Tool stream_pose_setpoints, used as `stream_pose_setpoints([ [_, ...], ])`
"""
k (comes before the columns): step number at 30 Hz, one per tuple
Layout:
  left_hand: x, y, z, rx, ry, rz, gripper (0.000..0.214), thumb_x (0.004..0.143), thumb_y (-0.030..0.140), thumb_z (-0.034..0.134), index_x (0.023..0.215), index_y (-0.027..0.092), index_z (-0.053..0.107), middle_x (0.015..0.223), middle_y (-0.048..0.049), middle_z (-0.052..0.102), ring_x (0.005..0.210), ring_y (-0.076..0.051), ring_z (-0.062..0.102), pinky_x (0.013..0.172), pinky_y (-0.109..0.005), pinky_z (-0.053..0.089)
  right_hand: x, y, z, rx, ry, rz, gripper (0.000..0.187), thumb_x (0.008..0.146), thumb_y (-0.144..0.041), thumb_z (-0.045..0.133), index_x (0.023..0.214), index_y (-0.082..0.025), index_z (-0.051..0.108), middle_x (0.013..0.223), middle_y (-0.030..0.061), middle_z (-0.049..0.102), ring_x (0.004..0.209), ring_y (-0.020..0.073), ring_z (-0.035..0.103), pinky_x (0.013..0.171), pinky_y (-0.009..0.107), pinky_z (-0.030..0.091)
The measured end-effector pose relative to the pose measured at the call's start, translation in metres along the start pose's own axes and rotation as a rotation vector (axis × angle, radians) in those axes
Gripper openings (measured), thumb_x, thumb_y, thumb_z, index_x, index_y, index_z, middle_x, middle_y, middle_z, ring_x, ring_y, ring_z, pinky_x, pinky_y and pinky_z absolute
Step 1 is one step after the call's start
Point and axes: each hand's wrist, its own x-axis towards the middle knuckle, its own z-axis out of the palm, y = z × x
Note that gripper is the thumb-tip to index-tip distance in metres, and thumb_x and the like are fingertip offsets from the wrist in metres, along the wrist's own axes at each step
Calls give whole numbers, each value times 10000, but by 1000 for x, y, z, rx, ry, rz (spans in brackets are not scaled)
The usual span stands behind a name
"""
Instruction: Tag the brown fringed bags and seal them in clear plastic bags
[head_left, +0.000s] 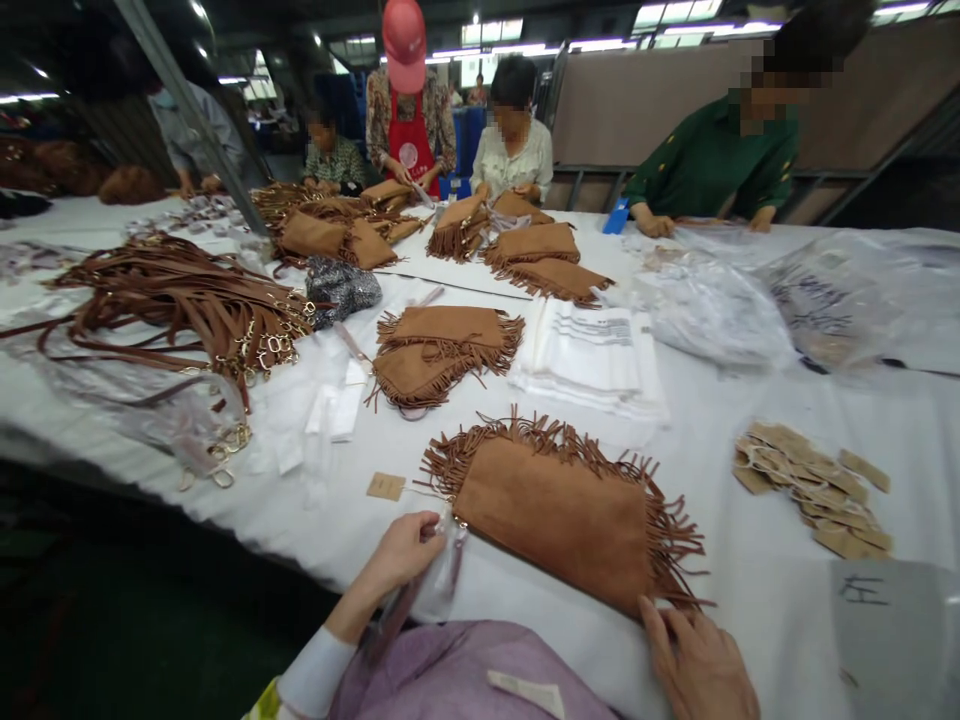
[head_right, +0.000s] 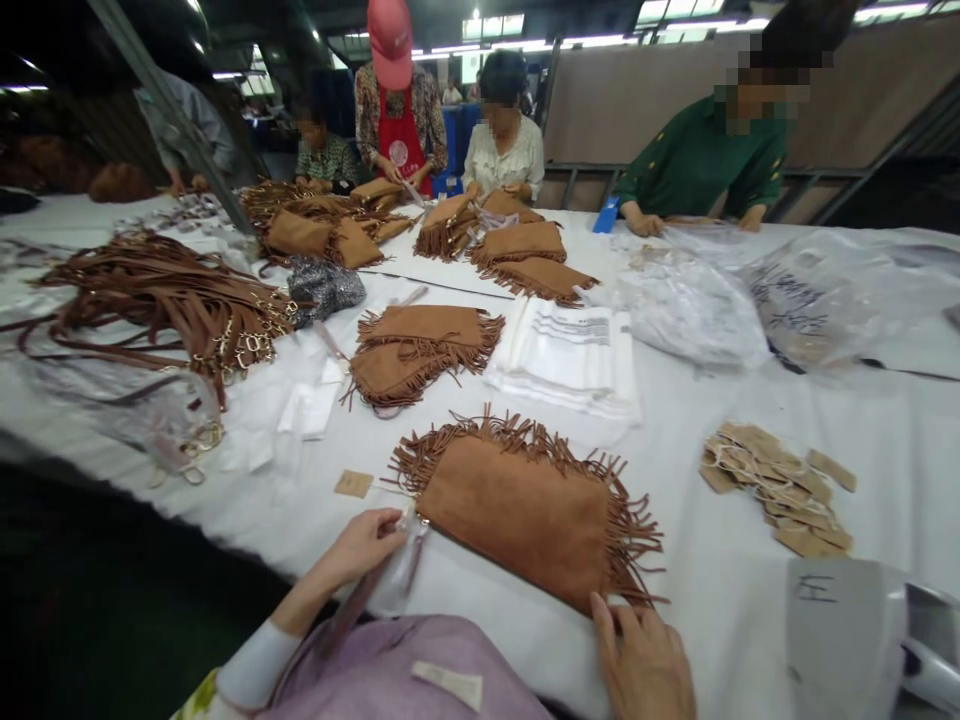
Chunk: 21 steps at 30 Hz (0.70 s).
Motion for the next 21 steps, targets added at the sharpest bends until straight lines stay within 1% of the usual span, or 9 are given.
stream_pose_setpoints([
  [2,3,4,3,-37,-11,2,175,683,327,644,618,166,624,554,27,559,631,-163,520,637,-255,364,1,0,2,-58,-79,15,380,885,-464,415,816,-224,702,697,99,632,642,225,575,637,348,438],
  [4,7,8,6,-100,-20,-8,258,723,388,628,607,158,608,558,28,543,620,-148,492,615,-249,343,2,-4,3,-164,-105,77,402,886,-495,403,775,-229,684,671,96,639,621,233,587,616,354,438],
  [6,11,14,8,-190,-39,-35,343,760,467,602,643,145,618,582,18,559,617,-141,495,604,-245,350,3,-10,2,-247,-96,122,413,875,-529,410,760,-228,668,687,106,657,629,253,600,598,367,432],
  [9,17,20,13,-352,-108,-103,458,762,581,590,728,127,639,597,3,589,575,-130,515,586,-246,397,7,-20,0,-336,-44,121,435,866,-556,404,771,-214,656,755,136,673,681,302,611,568,389,411],
  [11,22,23,19,-450,-177,-161,494,733,613,623,765,120,639,621,-18,622,553,-129,543,581,-257,446,11,-25,-3,-302,-7,113,471,870,-569,371,748,-206,644,773,145,668,721,318,615,572,391,409],
  [13,26,27,28,-513,-247,-219,499,713,609,658,820,123,628,677,-43,662,565,-144,593,580,-276,494,16,-26,-5,-131,4,141,513,866,-603,345,695,-207,622,753,134,667,730,299,624,606,383,429],
  [15,32,31,37,-584,-284,-282,479,712,558,697,931,143,599,763,-55,700,596,-162,645,579,-288,528,17,-25,-8,104,-28,240,543,842,-655,349,633,-218,595,696,103,667,692,266,628,630,362,447],
  [18,39,40,48,-793,-228,-426,442,713,394,756,1035,187,534,815,-34,730,612,-174,688,575,-279,558,14,-25,-13,459,-151,461,570,782,-712,426,519,-221,545,579,64,641,604,232,608,577,323,453],
  [21,45,49,51,-923,-209,-603,288,754,295,728,940,173,546,670,-6,712,549,-156,678,548,-241,563,11,-30,-17,934,-309,745,545,759,-699,520,579,-191,598,527,51,627,497,188,576,458,276,426],
])
